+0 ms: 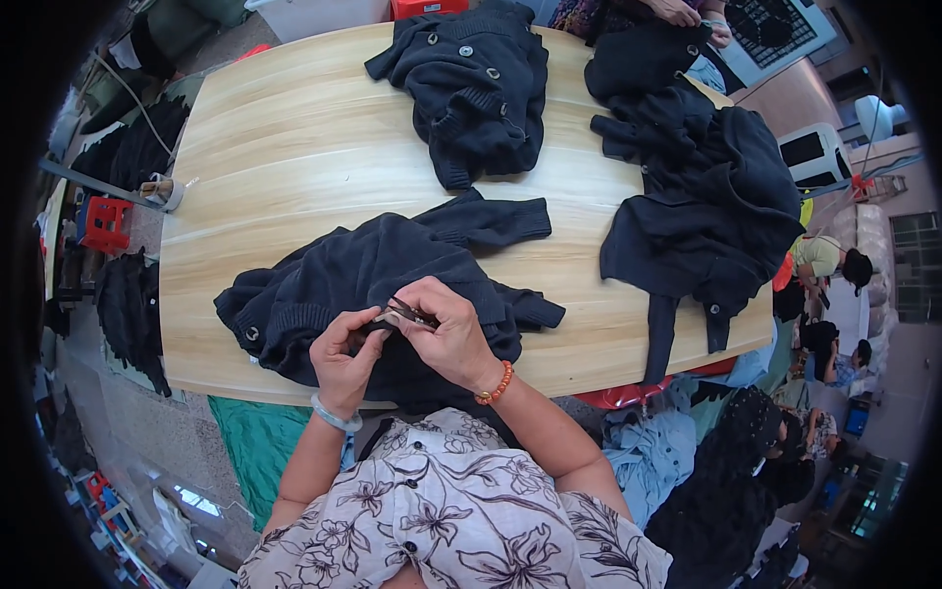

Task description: Inspecting black knit garments and using scissors to trim loose threads and check eyelets.

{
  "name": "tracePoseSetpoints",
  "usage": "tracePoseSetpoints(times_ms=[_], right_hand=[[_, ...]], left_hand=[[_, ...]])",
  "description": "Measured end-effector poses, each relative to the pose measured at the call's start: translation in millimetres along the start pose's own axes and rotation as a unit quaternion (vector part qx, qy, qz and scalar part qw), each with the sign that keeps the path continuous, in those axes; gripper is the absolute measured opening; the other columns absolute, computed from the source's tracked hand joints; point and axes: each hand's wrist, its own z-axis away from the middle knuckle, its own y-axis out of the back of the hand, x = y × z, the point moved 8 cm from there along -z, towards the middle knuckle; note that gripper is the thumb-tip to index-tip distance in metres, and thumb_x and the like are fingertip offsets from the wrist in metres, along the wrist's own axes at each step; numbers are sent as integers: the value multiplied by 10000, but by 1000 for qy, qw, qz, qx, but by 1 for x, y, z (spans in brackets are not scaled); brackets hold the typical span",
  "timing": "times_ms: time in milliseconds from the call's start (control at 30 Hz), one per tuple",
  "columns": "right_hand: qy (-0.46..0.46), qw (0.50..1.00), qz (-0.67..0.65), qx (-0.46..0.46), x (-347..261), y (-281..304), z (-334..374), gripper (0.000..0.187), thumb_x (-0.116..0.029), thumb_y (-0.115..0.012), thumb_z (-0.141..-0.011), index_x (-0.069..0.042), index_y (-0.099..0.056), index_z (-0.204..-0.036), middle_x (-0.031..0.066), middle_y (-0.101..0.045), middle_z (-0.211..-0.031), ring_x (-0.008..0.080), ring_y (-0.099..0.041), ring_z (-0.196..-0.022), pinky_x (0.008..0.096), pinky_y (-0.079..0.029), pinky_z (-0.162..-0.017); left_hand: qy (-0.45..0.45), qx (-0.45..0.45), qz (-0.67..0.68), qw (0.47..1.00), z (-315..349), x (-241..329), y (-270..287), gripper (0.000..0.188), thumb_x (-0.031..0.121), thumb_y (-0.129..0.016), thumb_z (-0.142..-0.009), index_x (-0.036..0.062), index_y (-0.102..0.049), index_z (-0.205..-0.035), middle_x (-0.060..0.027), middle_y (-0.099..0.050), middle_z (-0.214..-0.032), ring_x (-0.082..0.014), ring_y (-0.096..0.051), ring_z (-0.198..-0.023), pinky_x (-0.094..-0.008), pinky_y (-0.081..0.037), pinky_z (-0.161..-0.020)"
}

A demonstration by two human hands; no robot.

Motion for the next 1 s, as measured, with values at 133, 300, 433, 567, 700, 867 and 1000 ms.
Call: tracePoseSetpoints(times_ms=[133, 300, 433, 567, 700, 867, 1000], right_hand=[[-121, 991, -52, -16, 13, -1, 3, 47, -17, -615, -932, 24, -617, -910, 19, -629, -864, 46, -550, -763, 198, -457, -690], [-107, 991, -79, -3, 16, -3, 5, 41, -12, -576, -948, 26, -589, -958, 15, -630, -852, 47, -565, -787, 203, -483, -732], [-99, 993, -56, -19, 13, -5, 4, 47, 3, -554, -945, 33, -582, -968, 27, -641, -854, 56, -583, -793, 213, -501, -750], [-84, 995, -25, -37, 6, -11, 3, 48, 13, -555, -936, 34, -582, -970, 37, -645, -863, 53, -585, -786, 212, -503, -745], [-64, 997, -13, -31, 10, -17, 7, 53, 19, -575, -916, 27, -587, -967, 39, -641, -838, 58, -577, -739, 217, -497, -683], [16, 996, 80, -19, 0, -21, 7, 127, 77, -594, -830, 16, -590, -941, 82, -603, -861, 137, -582, -694, 257, -461, -611], [14, 996, 85, -7, 0, -24, 8, 151, 89, -587, -808, 20, -584, -942, 103, -593, -919, 178, -594, -721, 268, -473, -631]], left_hand=[[82, 14, 99, 992, 3, -15, 4, 281, -81, -706, -833, -18, -678, -1105, -8, -626, -934, -34, -581, -734, -151, -454, -625], [102, 9, 142, 985, 4, -15, 4, 377, -68, -668, -869, -31, -594, -1237, -44, -617, -1007, -54, -598, -813, -187, -517, -705], [106, -31, 183, 977, 4, -3, -3, 439, -58, -615, -905, -11, -508, -1329, -74, -557, -1155, -82, -593, -945, -230, -529, -810], [81, -54, 121, 988, 2, -10, -6, 374, -65, -623, -892, 21, -565, -1252, -36, -530, -1124, -86, -601, -937, -214, -530, -775], [44, -46, 77, 995, -1, -5, -5, 315, -69, -619, -892, 19, -593, -1193, -57, -552, -1100, -89, -621, -853, -205, -529, -702], [26, -35, -43, 998, 1, -6, 0, 270, -89, -617, -875, 15, -603, -1124, -87, -595, -1076, -108, -647, -730, -211, -521, -612], [37, -34, 6, 999, 1, -19, -1, 252, -102, -616, -870, 3, -603, -1099, -89, -595, -1127, -106, -655, -790, -209, -525, -641]])
